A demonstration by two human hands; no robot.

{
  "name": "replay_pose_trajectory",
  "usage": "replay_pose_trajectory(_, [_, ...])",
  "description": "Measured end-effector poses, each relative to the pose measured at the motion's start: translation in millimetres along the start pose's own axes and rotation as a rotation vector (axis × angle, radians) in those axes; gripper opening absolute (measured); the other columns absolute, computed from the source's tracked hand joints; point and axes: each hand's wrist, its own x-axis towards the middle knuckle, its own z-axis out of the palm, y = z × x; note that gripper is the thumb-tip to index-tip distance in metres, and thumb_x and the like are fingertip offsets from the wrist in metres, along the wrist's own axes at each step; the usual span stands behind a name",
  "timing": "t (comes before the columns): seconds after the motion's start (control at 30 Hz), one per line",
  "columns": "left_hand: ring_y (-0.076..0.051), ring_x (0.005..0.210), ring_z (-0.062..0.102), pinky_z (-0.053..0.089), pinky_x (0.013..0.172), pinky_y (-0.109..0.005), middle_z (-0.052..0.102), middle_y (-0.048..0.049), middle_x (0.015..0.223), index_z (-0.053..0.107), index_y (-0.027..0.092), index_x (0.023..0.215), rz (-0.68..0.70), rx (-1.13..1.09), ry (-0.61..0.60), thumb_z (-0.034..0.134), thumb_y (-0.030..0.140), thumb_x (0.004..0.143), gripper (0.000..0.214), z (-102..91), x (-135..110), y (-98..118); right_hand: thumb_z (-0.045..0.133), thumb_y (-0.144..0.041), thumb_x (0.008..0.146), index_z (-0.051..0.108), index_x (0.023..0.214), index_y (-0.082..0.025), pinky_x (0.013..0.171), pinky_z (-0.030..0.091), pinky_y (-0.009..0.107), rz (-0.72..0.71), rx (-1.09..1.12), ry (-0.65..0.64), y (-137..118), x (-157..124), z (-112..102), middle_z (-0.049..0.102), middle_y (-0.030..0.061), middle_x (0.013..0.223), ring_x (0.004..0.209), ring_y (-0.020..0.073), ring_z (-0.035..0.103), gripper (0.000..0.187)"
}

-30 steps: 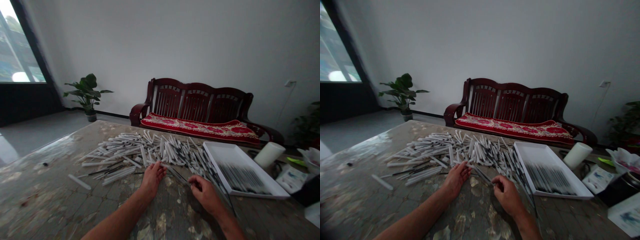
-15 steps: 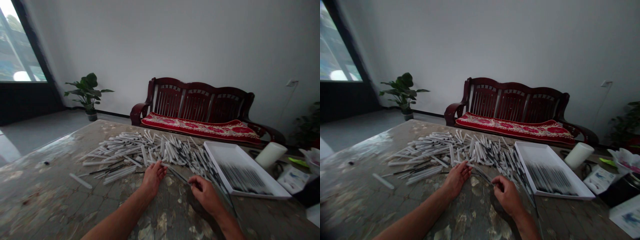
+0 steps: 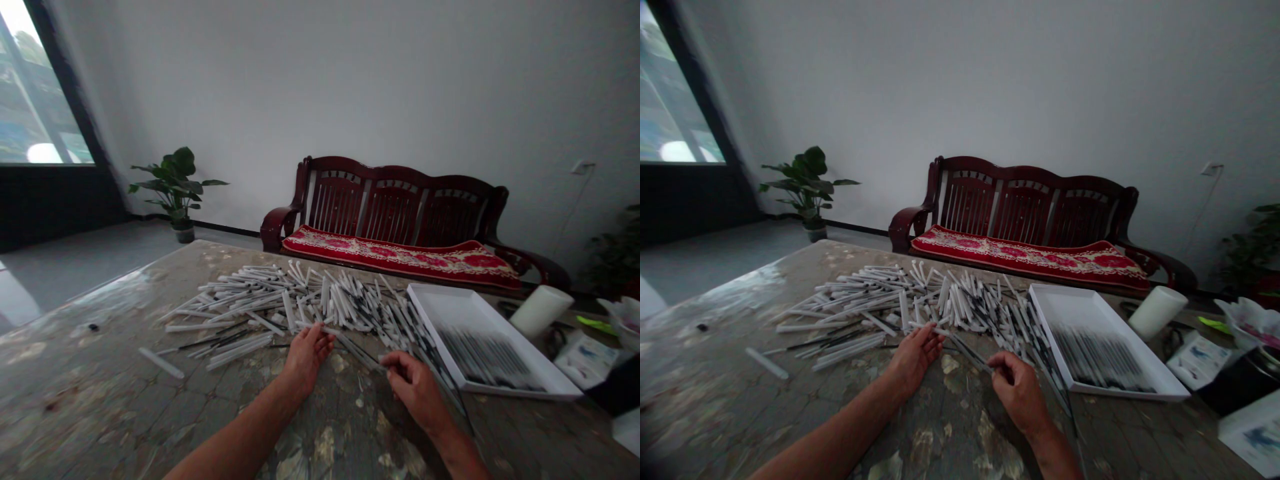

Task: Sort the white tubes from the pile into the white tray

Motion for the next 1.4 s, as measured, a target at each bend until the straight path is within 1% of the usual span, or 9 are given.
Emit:
replay_pose_trajectory(0.17, [-0.011,0.057,0.064,0.052,0.052,-0.020,0.062,-0.0003,0.065,0.055,0.015,0.075,0.024,0.104,-0.041,0.064,0.022,0.080,0.013,0.3,-1.8,-3.0,0.053,-0.026,0.071,0.066,0.084,-0.018,0.058,0.043,0.023,-0.054,-0.073,-0.020,-2.0,-0.2,-0.8,0.059,-0.0011,0.064,0.060,0.0144,0.055,0.020])
replay_pose_trajectory(0.4, [-0.010,0.053,0.061,0.050,0.050,-0.019,0.063,0.0012,0.063,0.058,0.015,0.074,0.085,0.224,-0.139,0.075,0.033,0.068,0.026,2.7,-5.8,-6.1,0.056,-0.025,0.072,0.069,0.084,-0.019,0.065,0.046,0.025,-0.130,-0.155,-0.053,-18.4,-0.4,-19.2,0.067,0.0029,0.079,0.072,0.0165,0.061,0.018])
replay_pose_trajectory(0.57, [-0.012,0.058,0.066,0.051,0.050,-0.020,0.068,-0.0025,0.071,0.059,0.014,0.077,-0.108,0.197,-0.269,0.075,0.027,0.070,0.022,6.9,-20.3,-13.9,0.065,-0.032,0.068,0.060,0.081,-0.020,0.045,0.041,0.021,0.092,0.178,-0.139,-22.7,8.1,-0.8,0.057,-0.0045,0.059,0.047,0.0109,0.052,0.019])
replay_pose_trajectory(0.83, [-0.009,0.053,0.064,0.051,0.054,-0.016,0.068,-0.0040,0.062,0.060,0.012,0.076,-0.307,0.102,-0.399,0.069,0.021,0.078,0.013,2.7,-31.0,-14.9,0.077,-0.055,0.051,0.042,0.071,-0.022,0.034,0.030,0.016,0.233,0.519,-0.236,-29.6,10.3,31.0,0.047,-0.0106,0.051,0.038,0.0066,0.044,0.052])
replay_pose_trajectory(0.97, [-0.011,0.061,0.068,0.054,0.059,-0.018,0.070,-0.0055,0.069,0.061,0.011,0.078,-0.283,0.034,-0.391,0.068,0.019,0.079,0.010,1.5,-25.6,-15.0,0.061,-0.070,0.064,0.049,0.080,-0.021,0.038,0.032,0.018,0.303,0.614,-0.226,-23.7,10.9,25.1,0.052,-0.0059,0.060,0.044,0.0083,0.048,0.053])
replay_pose_trajectory(1.07, [-0.012,0.063,0.068,0.055,0.058,-0.018,0.070,-0.0045,0.070,0.058,0.012,0.077,-0.232,-0.008,-0.290,0.064,0.015,0.081,0.008,2.8,-18.1,-15.0,0.050,-0.060,0.079,0.057,0.085,-0.018,0.044,0.038,0.021,0.253,0.346,-0.124,-16.8,25.7,9.7,0.059,-0.0005,0.070,0.054,0.0120,0.055,0.042])
replay_pose_trajectory(1.2, [-0.012,0.061,0.069,0.055,0.055,-0.017,0.068,-0.0038,0.066,0.054,0.013,0.075,-0.207,-0.027,-0.186,0.060,0.013,0.084,0.011,6.3,-13.2,-12.3,0.052,-0.028,0.082,0.066,0.085,-0.019,0.072,0.045,0.026,-0.069,-0.450,0.026,-15.8,52.4,-4.5,0.065,0.0047,0.089,0.085,0.0175,0.061,0.017])
replay_pose_trajectory(1.27, [-0.011,0.059,0.068,0.054,0.055,-0.017,0.068,-0.0046,0.066,0.054,0.013,0.076,-0.206,-0.016,-0.186,0.058,0.013,0.085,0.009,7.6,-14.5,-9.9,0.050,-0.020,0.083,0.068,0.089,-0.021,0.080,0.042,0.025,-0.168,-0.741,0.006,-19.1,61.5,-3.2,0.065,0.0058,0.096,0.092,0.0169,0.060,0.019])
replay_pose_trajectory(1.4, [-0.010,0.058,0.067,0.055,0.055,-0.017,0.067,-0.0044,0.066,0.055,0.013,0.079,-0.156,-0.012,-0.155,0.056,0.012,0.086,0.007,8.3,-16.2,-5.2,0.046,-0.015,0.087,0.068,0.091,-0.021,0.076,0.042,0.025,-0.177,-1.052,-0.082,-26.9,70.8,8.2,0.065,0.0078,0.099,0.091,0.0174,0.061,0.024])
